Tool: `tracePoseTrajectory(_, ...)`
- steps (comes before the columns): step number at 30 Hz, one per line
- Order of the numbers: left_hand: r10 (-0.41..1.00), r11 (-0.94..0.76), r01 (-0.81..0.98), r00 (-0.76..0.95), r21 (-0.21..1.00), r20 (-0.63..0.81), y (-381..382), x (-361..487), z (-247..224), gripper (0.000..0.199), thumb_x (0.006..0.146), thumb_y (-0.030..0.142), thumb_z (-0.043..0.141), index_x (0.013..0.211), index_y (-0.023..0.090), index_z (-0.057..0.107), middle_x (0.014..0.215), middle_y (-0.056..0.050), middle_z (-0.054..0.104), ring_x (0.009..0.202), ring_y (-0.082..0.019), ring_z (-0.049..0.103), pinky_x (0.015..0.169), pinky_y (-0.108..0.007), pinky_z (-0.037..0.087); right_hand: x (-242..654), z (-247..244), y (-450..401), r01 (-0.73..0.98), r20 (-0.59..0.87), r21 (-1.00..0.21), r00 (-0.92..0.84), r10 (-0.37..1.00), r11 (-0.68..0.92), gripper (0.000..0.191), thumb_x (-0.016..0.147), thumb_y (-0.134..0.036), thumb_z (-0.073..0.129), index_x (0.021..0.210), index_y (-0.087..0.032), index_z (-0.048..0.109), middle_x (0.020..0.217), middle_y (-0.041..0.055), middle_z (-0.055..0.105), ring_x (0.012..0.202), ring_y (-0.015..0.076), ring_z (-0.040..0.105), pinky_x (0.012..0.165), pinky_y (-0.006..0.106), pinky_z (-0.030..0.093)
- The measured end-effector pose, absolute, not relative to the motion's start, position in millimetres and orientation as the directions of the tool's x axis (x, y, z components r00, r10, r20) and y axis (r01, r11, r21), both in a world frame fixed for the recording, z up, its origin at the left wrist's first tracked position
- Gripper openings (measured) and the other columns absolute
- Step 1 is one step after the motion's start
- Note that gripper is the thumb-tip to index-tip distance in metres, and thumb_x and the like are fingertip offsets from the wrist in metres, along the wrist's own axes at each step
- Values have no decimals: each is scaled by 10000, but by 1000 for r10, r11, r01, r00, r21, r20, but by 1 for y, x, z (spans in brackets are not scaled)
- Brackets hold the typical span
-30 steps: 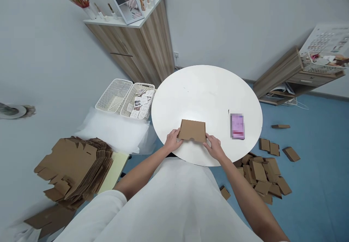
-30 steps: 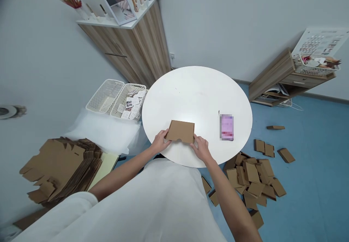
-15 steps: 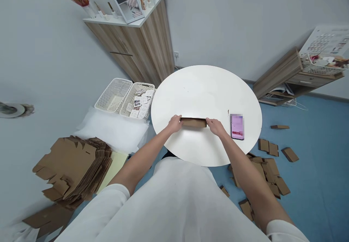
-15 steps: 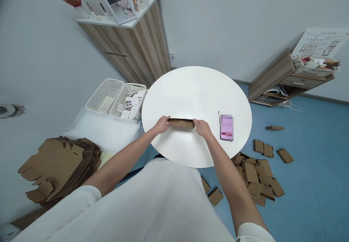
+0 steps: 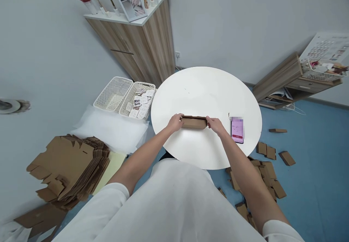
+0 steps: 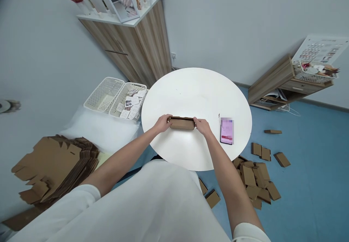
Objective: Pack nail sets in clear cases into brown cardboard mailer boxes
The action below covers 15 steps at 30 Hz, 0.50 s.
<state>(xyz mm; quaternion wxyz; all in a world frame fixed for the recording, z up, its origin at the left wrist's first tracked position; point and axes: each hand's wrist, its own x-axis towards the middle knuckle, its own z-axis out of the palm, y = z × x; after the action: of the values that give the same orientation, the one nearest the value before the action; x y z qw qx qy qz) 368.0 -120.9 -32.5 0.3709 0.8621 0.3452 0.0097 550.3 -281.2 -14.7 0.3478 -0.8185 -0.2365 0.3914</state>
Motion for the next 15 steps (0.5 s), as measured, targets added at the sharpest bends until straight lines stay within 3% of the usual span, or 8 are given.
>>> tracePoseTrajectory(7, 612, -448, 535, 768, 717, -190, -119, 363, -39, 421, 726, 246, 532, 1145, 207, 511, 867, -21, 558, 789, -149, 531, 731, -265, 432, 548, -9, -281, 49, -519, -753, 568, 639, -656, 453, 696, -595, 435, 569, -171, 533, 672, 50, 595, 561, 121, 494, 570, 255, 368)
tracePoseTrajectory(15, 641, -334, 550, 728, 765, -243, -120, 361, -29, 408, 745, 266, 511, 1149, 211, 532, 931, -16, 601, 767, -127, 551, 745, -248, 436, 548, -9, -279, 11, -549, -735, 577, 605, -678, 408, 698, -552, 452, 594, -172, 554, 731, 52, 614, 564, 121, 490, 593, 269, 385)
